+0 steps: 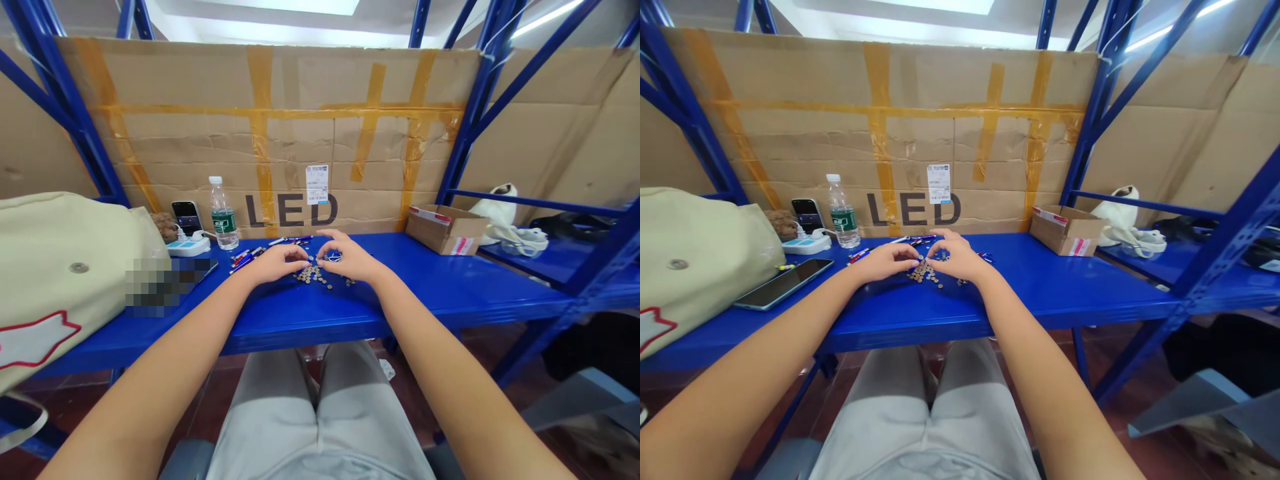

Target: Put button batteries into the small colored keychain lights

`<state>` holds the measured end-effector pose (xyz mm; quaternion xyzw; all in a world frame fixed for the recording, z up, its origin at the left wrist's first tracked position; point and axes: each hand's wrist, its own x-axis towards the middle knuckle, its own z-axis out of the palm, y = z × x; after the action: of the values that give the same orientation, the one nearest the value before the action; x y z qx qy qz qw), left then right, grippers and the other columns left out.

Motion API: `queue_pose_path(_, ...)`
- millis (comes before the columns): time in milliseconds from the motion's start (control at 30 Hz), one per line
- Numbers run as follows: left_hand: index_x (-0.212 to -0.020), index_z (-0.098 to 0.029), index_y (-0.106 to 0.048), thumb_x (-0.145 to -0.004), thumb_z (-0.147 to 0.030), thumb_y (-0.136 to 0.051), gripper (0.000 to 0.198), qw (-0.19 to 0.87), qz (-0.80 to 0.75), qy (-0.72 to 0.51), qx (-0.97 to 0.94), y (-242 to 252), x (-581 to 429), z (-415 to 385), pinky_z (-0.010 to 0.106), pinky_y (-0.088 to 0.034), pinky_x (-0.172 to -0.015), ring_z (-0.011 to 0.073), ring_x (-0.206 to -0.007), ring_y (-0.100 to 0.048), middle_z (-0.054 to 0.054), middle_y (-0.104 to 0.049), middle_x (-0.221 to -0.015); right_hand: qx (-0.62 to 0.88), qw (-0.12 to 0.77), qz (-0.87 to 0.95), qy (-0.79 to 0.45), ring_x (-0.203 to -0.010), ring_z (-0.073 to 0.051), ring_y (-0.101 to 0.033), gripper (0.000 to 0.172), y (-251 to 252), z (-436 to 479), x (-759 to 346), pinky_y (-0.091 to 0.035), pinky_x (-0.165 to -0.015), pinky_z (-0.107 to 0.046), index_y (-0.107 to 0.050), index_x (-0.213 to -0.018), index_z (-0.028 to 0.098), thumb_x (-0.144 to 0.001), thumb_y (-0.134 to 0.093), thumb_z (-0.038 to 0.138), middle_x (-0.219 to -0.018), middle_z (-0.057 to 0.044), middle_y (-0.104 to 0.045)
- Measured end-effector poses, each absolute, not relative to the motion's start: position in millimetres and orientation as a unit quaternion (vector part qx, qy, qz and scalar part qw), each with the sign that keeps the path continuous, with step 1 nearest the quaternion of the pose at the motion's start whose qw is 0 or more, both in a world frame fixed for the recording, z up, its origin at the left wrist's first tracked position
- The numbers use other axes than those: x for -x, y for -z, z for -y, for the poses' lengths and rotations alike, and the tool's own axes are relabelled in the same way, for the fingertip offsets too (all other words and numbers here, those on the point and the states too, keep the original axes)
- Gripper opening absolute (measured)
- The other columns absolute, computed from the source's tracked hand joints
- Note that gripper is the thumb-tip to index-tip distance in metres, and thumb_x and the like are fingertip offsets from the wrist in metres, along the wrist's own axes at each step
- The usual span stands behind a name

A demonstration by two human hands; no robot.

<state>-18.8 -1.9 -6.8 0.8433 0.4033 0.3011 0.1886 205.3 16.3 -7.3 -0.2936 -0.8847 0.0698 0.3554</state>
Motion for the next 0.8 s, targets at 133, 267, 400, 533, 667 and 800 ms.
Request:
queue_pose_path(133, -0.095, -0.015, -0.065, -0.076, -0.052, -0.061, 0.042, 0.221, -0.389, -0.321, -0.834, 8, 15, 2, 0.032, -0.051, -0.074, 0.0178, -0.080, -0.063, 0.006, -0.070, -0.089, 0.239, 0.409, 0.877, -0.073, -0.130, -0.021, -0.041, 0.012, 9, -14, -200, -0.030, -0.108, -0.040, -0.067, -0.083, 0.021, -0.078, -0.063, 0.031, -0.137, -0.007, -0.046)
queue_pose_path(267, -0.094, -0.016, -0.066, -0.076, -0.050, -0.062, 0.038, 0.215, -0.382, -0.331, -0.835, 8, 15, 2, 0.030, -0.051, -0.072, 0.0172, -0.079, -0.063, 0.005, -0.070, -0.088, 0.236, 0.416, 0.875, -0.068, -0.129, -0.021, -0.041, 0.013, 9, -12, -199, -0.030, -0.108, -0.041, -0.066, -0.085, 0.021, -0.080, -0.061, 0.033, -0.137, -0.007, -0.046)
queue_pose_path(400, -0.094, -0.017, -0.067, -0.077, -0.048, -0.062, 0.036, 0.211, -0.377, -0.341, -0.835, 9, 16, 1, 0.029, -0.052, -0.071, 0.0168, -0.078, -0.063, 0.005, -0.070, -0.087, 0.240, 0.412, 0.877, -0.065, -0.128, -0.022, -0.042, 0.014, 9, -13, -198, -0.030, -0.108, -0.042, -0.067, -0.085, 0.022, -0.080, -0.061, 0.033, -0.136, -0.007, -0.046)
queue_pose_path(533, -0.093, -0.016, -0.068, -0.077, -0.045, -0.063, 0.034, 0.206, -0.377, -0.344, -0.835, 9, 16, 0, 0.028, -0.052, -0.071, 0.0164, -0.078, -0.063, 0.005, -0.070, -0.087, 0.235, 0.416, 0.876, -0.062, -0.127, -0.023, -0.044, 0.014, 9, -13, -198, -0.030, -0.107, -0.043, -0.066, -0.086, 0.022, -0.080, -0.061, 0.034, -0.135, -0.007, -0.048)
queue_pose_path(667, -0.093, -0.016, -0.069, -0.076, -0.044, -0.064, 0.033, 0.187, -0.394, -0.355, -0.827, 9, 17, 0, 0.028, -0.052, -0.069, 0.0165, -0.075, -0.063, 0.005, -0.071, -0.086, 0.226, 0.437, 0.869, -0.060, -0.127, -0.021, -0.044, 0.016, 6, -10, -202, -0.031, -0.106, -0.040, -0.063, -0.091, 0.021, -0.078, -0.062, 0.030, -0.134, -0.009, -0.049)
queue_pose_path(800, -0.093, -0.017, -0.071, -0.076, -0.044, -0.063, 0.033, 0.130, -0.386, -0.401, -0.821, 6, 20, 1, 0.031, -0.053, -0.075, 0.0183, -0.081, -0.065, 0.007, -0.071, -0.094, 0.263, 0.405, 0.873, -0.062, -0.130, -0.020, -0.039, 0.013, 5, -10, -209, -0.028, -0.108, -0.039, -0.063, -0.088, 0.021, -0.076, -0.063, 0.026, -0.138, -0.008, -0.046)
